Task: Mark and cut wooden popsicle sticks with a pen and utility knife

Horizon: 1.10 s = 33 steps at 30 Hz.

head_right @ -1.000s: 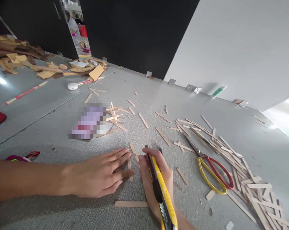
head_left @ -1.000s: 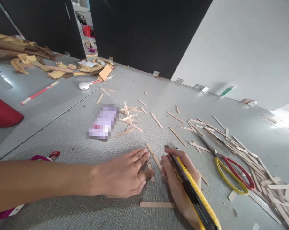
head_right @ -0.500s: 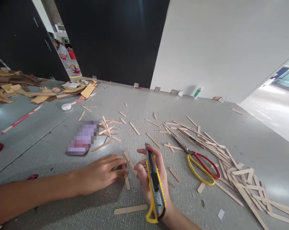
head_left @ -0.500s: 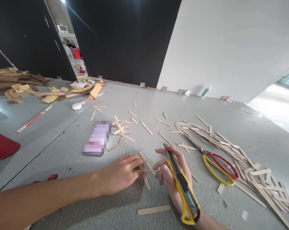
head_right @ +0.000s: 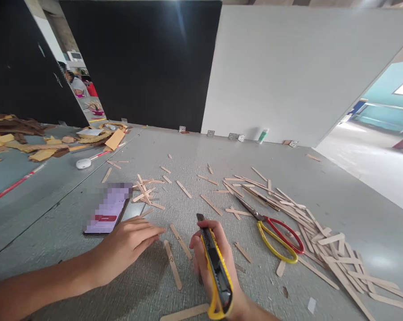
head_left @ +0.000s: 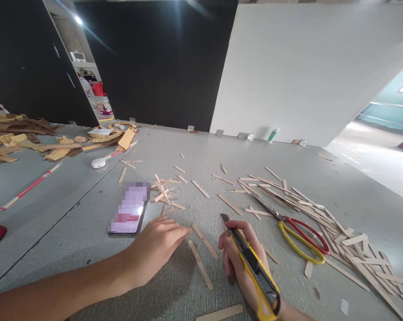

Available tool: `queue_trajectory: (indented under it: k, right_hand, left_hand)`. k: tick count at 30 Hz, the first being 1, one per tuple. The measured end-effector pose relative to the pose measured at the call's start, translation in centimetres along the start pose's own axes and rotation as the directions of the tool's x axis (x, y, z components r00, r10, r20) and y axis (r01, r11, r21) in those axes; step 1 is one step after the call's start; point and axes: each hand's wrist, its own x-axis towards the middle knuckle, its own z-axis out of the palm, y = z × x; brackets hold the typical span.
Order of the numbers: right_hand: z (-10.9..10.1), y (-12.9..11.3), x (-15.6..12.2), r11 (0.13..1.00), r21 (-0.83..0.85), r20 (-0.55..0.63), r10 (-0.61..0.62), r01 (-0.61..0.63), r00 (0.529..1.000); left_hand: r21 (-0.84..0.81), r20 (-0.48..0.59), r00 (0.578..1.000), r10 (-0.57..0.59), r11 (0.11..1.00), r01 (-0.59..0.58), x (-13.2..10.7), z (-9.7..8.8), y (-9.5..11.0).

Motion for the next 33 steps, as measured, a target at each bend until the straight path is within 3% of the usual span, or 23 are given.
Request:
queue_trajectory:
  k: [3, 9, 18, 23, 29, 33]
  right_hand:
    - [-0.1, 0.1, -0.3, 1.000, -0.019, -0.004, 0.022, -0.022, 1.000]
    - [0.1, 0.2, -0.6, 0.986, 0.119, 0.008, -0.117, 0.115, 0.993]
    - [-0.4, 0.5, -0.6, 0.976, 0.030, 0.037, -0.216, 0.215, 0.976]
    - [-0.4, -1.3, -1.2, 0.971, -0.176, -0.014, -0.166, 0.161, 0.986]
    - [0.0, -2.0, -0.7, 0.997, -0.063, -0.037, -0.038, 0.035, 0.999]
    - [-0.1, -1.7, -0.4, 0.990, -0.138, -0.011, 0.038, -0.039, 0.999]
  left_hand:
    - [0.005, 0.036, 0.999, -0.017, 1.000, 0.017, 0.1, -0.1, -0.3]
    - [0.076, 0.060, 0.998, -0.014, 0.997, 0.010, -0.3, 0.0, 0.1]
    - [0.150, 0.140, 0.985, 0.100, 0.981, -0.121, -1.8, 0.1, 3.9]
    - [0.182, 0.191, 0.968, 0.161, 0.964, -0.196, -2.7, 0.6, 5.7]
    - [0.216, 0.286, 0.945, 0.156, 0.951, -0.222, -3.0, 1.6, 4.6]
    - [0.197, 0.323, 0.931, 0.172, 0.950, -0.244, -2.8, 1.5, 4.2]
